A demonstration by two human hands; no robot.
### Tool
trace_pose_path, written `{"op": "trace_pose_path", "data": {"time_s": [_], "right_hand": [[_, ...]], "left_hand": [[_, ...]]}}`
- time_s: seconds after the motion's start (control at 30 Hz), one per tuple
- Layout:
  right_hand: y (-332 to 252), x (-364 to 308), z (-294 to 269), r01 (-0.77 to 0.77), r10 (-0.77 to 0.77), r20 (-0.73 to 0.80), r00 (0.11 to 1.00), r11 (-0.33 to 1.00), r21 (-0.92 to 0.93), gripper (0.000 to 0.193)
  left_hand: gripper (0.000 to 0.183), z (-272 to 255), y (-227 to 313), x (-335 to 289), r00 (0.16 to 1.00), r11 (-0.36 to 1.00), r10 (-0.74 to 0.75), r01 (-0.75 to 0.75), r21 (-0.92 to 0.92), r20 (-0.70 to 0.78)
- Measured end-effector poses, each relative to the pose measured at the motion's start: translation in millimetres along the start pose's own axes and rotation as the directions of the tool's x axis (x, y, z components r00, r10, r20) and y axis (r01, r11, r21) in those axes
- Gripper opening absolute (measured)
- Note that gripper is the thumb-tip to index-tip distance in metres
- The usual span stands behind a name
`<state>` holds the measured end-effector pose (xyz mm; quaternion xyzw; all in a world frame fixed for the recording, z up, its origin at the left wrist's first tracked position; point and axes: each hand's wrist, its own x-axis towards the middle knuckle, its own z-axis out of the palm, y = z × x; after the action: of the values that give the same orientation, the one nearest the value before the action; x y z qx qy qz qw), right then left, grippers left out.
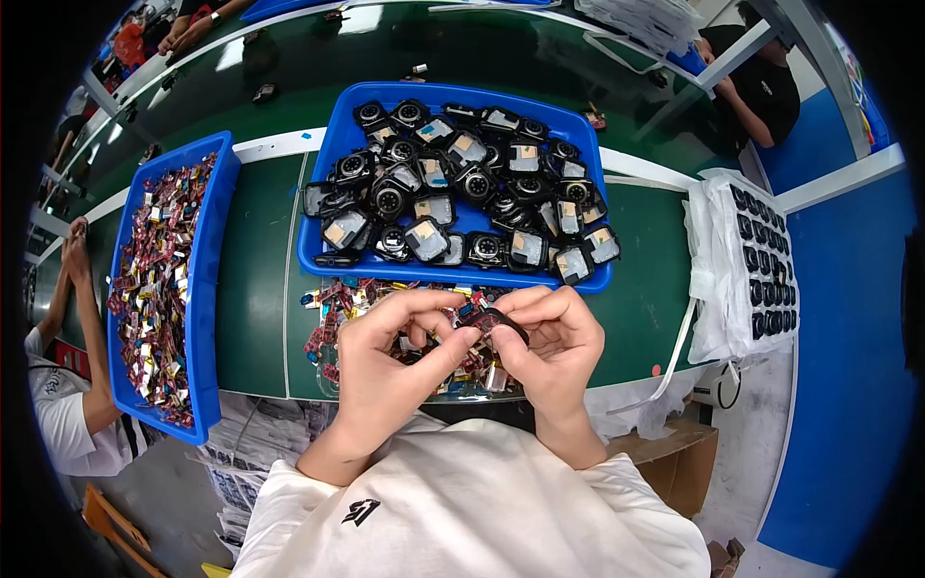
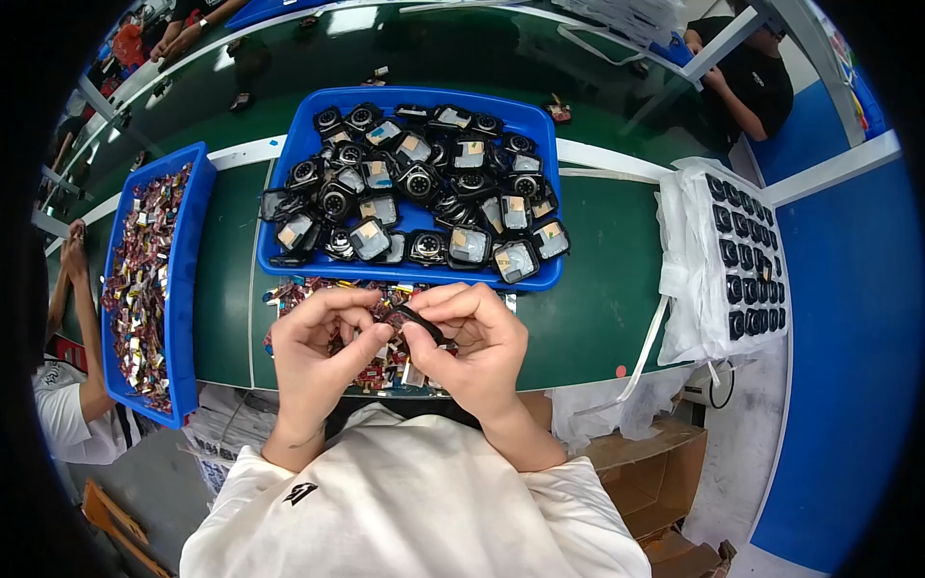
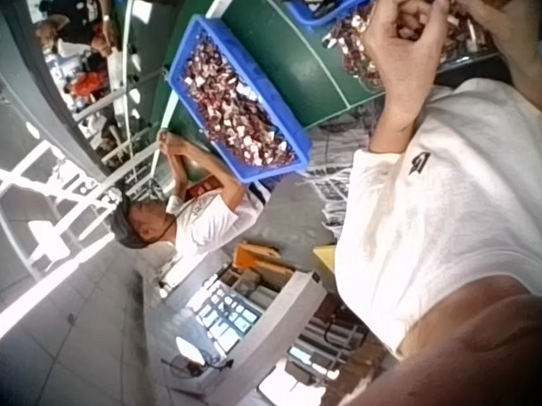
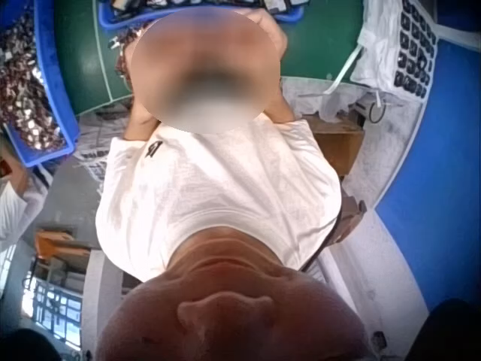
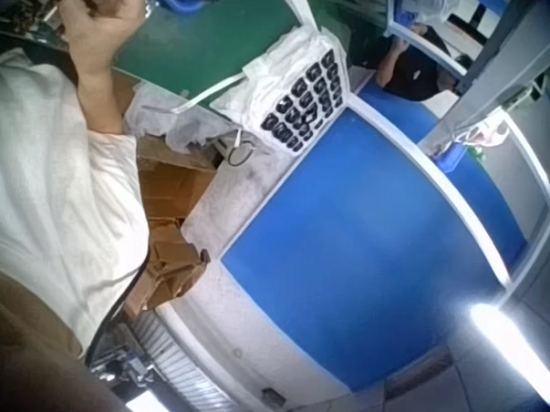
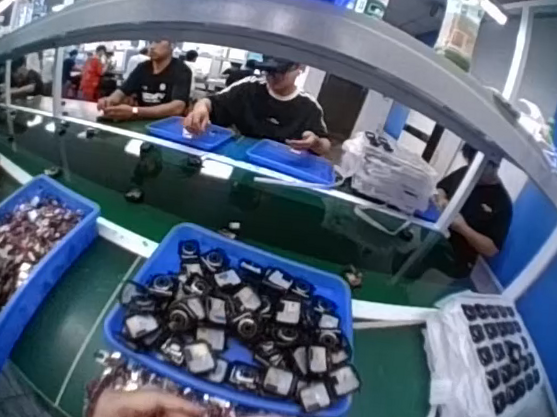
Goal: Manually assembling small colorful components onto black circular bases at a production line.
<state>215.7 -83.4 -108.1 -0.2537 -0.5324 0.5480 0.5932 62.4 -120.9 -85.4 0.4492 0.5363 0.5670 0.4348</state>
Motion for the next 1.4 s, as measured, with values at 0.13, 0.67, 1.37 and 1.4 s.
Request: {"op": "trace_pose_path", "data": {"time_s": [0.13,0.67,1.37,1.4], "right_hand": [[0.6,-1.5,-6.4,0.027,-0.023,0.025,0.999,0.987,-0.161,0.021],[-46.9,68.8,-69.6,0.428,-0.163,0.543,0.824,0.807,-0.407,0.010],[55.8,241.1,-297.3,-0.404,-0.384,-0.338,0.859,-0.104,-0.909,0.033],[57.9,239.5,-296.5,-0.411,-0.380,-0.345,0.858,-0.106,-0.905,0.033]], "left_hand": [[0.014,-1.9,-4.5,-1.0,0.999,0.996,0.029,-0.031,0.085,0.020],[0.034,-18.3,-1.5,-1.3,0.978,0.997,0.078,-0.072,-0.040,0.192],[0.023,-5.6,2.4,1.5,0.932,0.812,0.317,-0.363,0.457,0.178],[0.025,-3.4,1.9,3.5,0.903,0.743,0.380,-0.426,0.516,0.199]]}}
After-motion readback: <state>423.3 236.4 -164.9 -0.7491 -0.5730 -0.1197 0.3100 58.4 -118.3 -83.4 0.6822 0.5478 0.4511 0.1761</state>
